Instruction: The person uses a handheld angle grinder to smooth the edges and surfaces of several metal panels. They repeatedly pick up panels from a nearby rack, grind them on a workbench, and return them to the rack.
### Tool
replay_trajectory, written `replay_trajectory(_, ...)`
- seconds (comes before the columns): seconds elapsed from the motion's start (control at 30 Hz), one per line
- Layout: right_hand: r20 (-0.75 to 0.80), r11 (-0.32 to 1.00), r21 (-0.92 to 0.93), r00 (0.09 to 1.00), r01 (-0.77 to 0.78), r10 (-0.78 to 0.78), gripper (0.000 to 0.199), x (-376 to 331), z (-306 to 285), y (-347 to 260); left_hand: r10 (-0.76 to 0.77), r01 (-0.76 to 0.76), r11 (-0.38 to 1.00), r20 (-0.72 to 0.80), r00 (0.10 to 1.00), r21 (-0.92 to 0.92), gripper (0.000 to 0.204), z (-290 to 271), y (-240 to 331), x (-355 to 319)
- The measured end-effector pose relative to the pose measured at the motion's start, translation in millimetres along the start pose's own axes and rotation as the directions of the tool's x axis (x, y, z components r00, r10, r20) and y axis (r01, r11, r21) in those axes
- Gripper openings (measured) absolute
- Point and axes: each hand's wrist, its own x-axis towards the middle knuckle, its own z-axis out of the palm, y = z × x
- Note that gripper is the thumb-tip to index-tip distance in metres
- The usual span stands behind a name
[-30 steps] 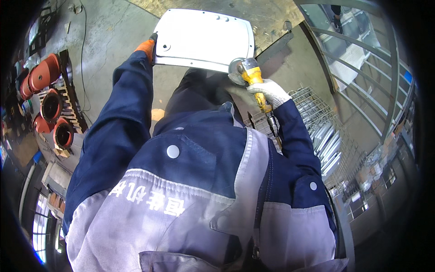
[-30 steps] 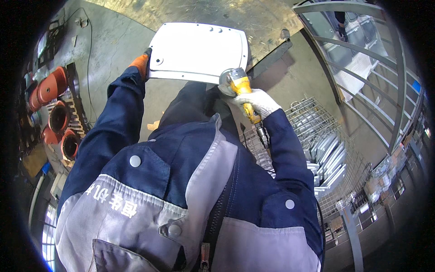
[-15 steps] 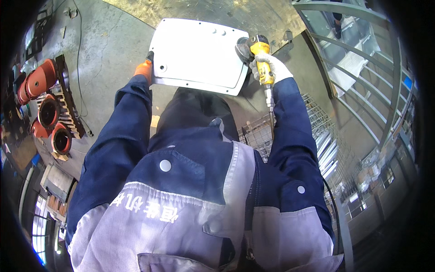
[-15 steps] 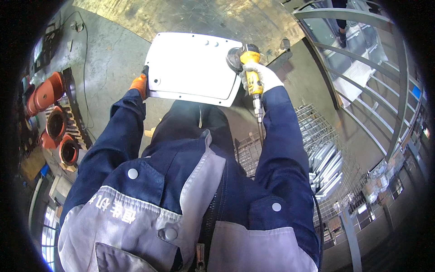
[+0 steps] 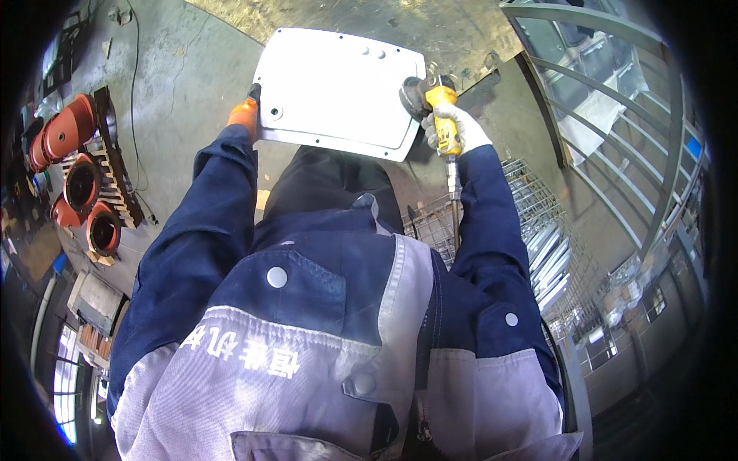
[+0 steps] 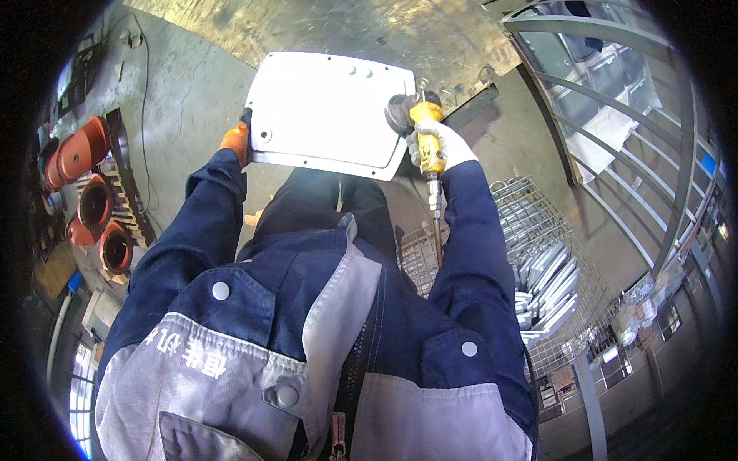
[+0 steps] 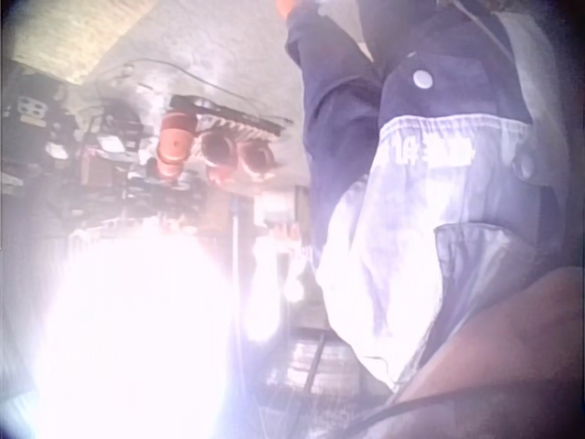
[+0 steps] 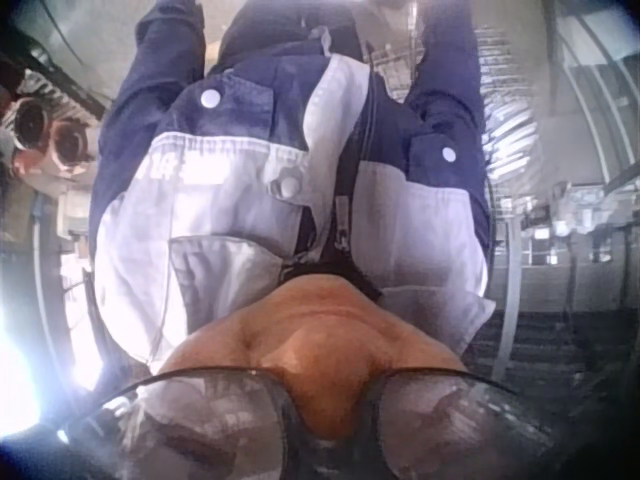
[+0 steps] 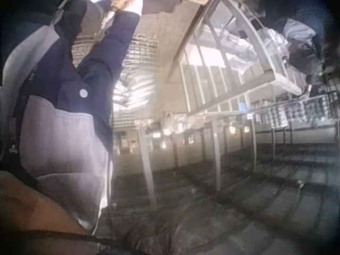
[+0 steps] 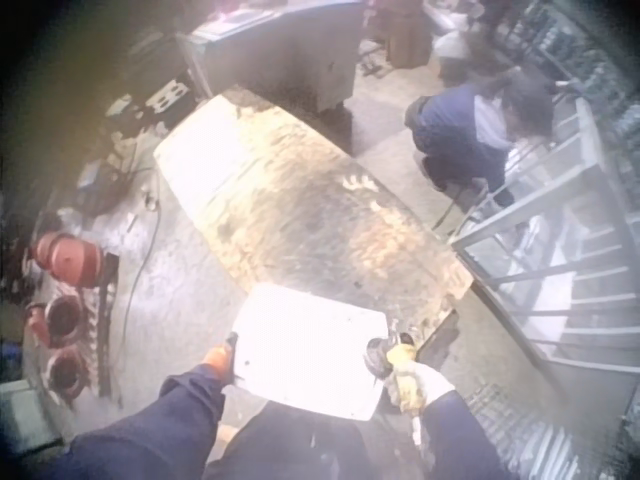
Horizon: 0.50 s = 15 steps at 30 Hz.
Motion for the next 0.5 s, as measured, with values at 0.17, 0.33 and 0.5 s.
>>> replay_trajectory(0.17,0.01,1.0,0.004,1.0,-0.024,0.024,0.029,-18,-13,38,0.006,-0.006,1.0,-0.003,1.0,0.01,0.091,-2,-1,5)
replay_trajectory(0.33,0.13,0.994,0.044,0.987,-0.104,0.097,0.027,-42,-20,73,0.015,-0.015,1.0,0.007,1.0,0.002,0.089,-4,-7,16)
replay_trajectory(0.5,0.231,0.994,-0.018,0.966,-0.112,0.113,0.033,-59,-29,107,-0.02,0.02,1.0,0.026,0.999,0.016,0.086,-2,13,-13)
